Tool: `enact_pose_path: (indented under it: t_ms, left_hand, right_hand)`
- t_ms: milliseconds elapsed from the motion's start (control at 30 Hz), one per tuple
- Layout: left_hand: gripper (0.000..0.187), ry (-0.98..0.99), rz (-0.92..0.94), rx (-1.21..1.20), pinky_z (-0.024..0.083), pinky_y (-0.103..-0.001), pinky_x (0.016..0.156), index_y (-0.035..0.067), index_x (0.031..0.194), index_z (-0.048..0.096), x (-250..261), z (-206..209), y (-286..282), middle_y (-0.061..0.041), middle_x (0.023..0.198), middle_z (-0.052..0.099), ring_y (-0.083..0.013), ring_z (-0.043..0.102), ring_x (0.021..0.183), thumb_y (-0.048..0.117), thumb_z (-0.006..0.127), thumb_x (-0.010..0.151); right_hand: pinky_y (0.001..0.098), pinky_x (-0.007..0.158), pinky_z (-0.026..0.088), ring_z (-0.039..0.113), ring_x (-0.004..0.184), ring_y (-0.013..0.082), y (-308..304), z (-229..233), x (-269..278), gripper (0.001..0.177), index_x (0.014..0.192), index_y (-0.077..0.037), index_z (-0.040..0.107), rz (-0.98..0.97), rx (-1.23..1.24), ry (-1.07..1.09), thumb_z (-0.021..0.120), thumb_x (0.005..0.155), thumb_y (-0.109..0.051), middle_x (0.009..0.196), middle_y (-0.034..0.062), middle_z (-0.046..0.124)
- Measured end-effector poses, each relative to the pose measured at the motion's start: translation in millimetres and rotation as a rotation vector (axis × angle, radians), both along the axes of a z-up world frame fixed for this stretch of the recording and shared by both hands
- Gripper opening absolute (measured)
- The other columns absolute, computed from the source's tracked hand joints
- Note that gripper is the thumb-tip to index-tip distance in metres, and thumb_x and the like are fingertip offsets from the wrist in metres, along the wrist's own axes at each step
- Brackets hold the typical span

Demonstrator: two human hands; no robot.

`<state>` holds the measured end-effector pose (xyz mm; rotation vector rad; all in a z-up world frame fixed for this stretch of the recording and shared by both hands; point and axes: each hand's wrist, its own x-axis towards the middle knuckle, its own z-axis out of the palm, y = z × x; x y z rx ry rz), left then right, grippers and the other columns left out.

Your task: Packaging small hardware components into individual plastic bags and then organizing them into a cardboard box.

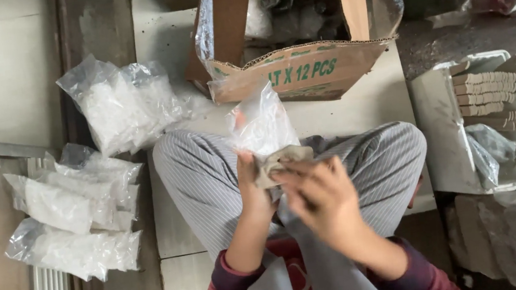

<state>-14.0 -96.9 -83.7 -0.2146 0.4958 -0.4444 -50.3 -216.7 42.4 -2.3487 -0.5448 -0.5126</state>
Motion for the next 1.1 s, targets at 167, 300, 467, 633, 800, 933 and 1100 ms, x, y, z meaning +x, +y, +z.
enact_pose_path:
  t_ms: [167,300,467,633,800,933,1100]
  left_hand:
    - [0.07,-0.35,0.185,0.972,0.043,-0.047,0.112,0.016,0.159,0.03,8,76,-15,-0.014,0.15,0.049,-0.0256,0.052,0.131,0.055,0.041,0.103]
    - [0.072,-0.389,0.152,1.021,0.041,-0.044,0.118,0.021,0.163,0.025,16,93,-13,-0.007,0.155,0.046,-0.0187,0.047,0.136,0.057,0.037,0.102]
    - [0.071,0.089,-0.028,1.072,0.05,-0.044,0.107,0.024,0.153,0.044,32,100,2,-0.008,0.142,0.058,-0.0245,0.06,0.123,0.064,0.047,0.094]
    - [0.076,0.143,0.022,0.866,0.054,-0.045,0.101,0.023,0.144,0.058,47,107,6,-0.008,0.134,0.067,-0.0251,0.067,0.115,0.073,0.053,0.087]
    - [0.063,0.025,0.111,0.767,0.04,-0.042,0.118,0.029,0.14,0.059,46,159,0,-0.002,0.146,0.06,-0.0197,0.057,0.132,0.067,0.052,0.09]
    - [0.068,-0.205,0.122,0.834,0.028,-0.042,0.125,0.022,0.155,0.043,24,95,-19,-0.002,0.156,0.047,-0.0175,0.043,0.143,0.062,0.04,0.1]
    - [0.078,-0.706,0.146,0.969,0.006,-0.046,0.128,0.025,0.16,0.006,20,113,-14,-0.004,0.167,0.013,-0.0242,0.01,0.153,0.072,0.02,0.099]
  right_hand:
    - [0.0377,0.076,0.047,0.07,0.099,0.0319,-4,59,41,0.021,0.113,-0.009,0.076,-0.065,0.225,-0.037,0.06,0.1,-0.015,0.109,0.0102,0.077]
    - [0.0257,0.064,0.053,0.064,0.086,0.0209,21,30,39,0.035,0.128,-0.024,0.074,-0.22,-0.14,-0.179,0.067,0.095,-0.014,0.125,-0.006,0.075]
    - [0.018,0.057,0.052,0.055,0.074,0.0129,23,-3,3,0.03,0.122,-0.021,0.077,-0.24,-0.202,-0.294,0.062,0.098,-0.012,0.122,-0.0026,0.077]
    - [0.0183,0.057,0.052,0.059,0.074,0.0127,-5,0,4,0.024,0.115,-0.025,0.079,-0.072,-0.066,-0.118,0.063,0.098,-0.02,0.118,-0.006,0.078]
    - [0.0305,0.07,0.049,0.049,0.079,0.0128,-41,-12,25,0.033,0.109,0.001,0.07,-0.17,0.941,0.106,0.056,0.108,-0.029,0.083,0.0071,0.066]
    - [0.0483,0.11,0.047,0.066,0.12,0.0338,-8,-23,39,0.022,0.114,0.001,0.074,-0.054,0.86,0.061,0.07,0.096,-0.011,0.115,0.0225,0.073]
    - [0.0502,0.125,0.021,0.023,0.153,0.0278,22,-13,44,0.072,0.161,-0.005,0.033,0.115,0.878,0.291,0.064,0.096,0.001,0.171,0.0168,0.022]
